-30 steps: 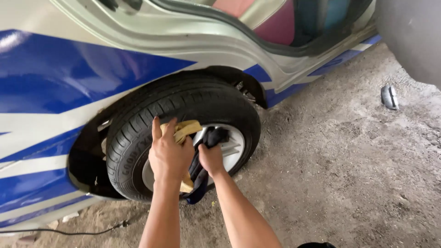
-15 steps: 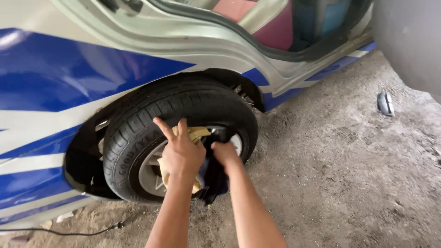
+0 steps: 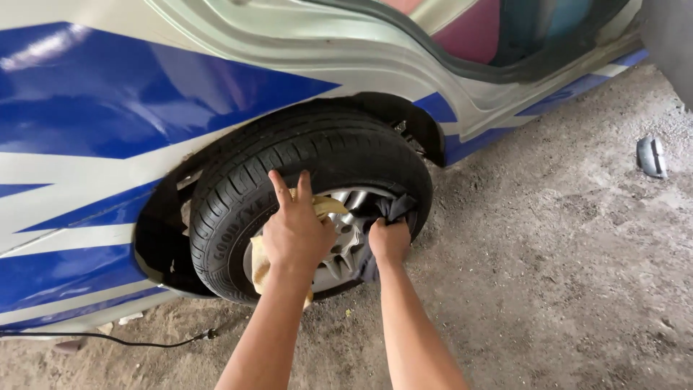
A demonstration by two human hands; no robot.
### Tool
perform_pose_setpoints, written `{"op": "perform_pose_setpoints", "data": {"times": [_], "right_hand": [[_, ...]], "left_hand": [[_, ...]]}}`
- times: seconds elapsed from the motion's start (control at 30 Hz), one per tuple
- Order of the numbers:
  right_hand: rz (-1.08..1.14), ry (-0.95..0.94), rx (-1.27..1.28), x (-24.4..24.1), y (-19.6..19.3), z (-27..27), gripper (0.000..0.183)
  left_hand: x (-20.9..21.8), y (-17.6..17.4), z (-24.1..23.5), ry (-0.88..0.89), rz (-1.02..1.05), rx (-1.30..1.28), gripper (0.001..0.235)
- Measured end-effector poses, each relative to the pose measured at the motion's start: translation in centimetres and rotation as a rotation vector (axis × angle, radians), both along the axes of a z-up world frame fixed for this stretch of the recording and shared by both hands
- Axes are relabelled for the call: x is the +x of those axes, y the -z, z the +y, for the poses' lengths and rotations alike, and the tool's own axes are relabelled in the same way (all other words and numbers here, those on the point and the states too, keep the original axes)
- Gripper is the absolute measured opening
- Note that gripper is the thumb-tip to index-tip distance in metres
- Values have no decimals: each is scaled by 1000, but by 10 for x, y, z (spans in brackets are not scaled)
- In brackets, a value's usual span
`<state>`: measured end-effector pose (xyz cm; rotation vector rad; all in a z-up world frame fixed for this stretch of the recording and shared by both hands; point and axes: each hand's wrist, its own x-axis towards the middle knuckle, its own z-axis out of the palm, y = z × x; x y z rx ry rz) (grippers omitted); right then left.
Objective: The person cleans the front left wheel of a white car with blue stripes using a yellow cloth and a black cloth. They wipe the tire sidewall and the silver rim, focusing on the spokes and the area around the lug nuts.
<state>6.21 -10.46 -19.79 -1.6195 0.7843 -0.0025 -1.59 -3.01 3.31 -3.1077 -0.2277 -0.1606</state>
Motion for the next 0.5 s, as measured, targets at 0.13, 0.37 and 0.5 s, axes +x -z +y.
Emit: {"op": "perform_pose_setpoints", "data": {"times": [0.13,0.37,0.5], "right_hand": [[-30,97,64,-6,45,8,50],[-222,128,421,-20,-54,26,58],[-91,-1,600,-30,-91,12,73]], "left_hand": [[2,18,0,2,-1,9,89],[-3,24,17,60,-103,-1,99],[4,29,28,64,-156,18,102]]}}
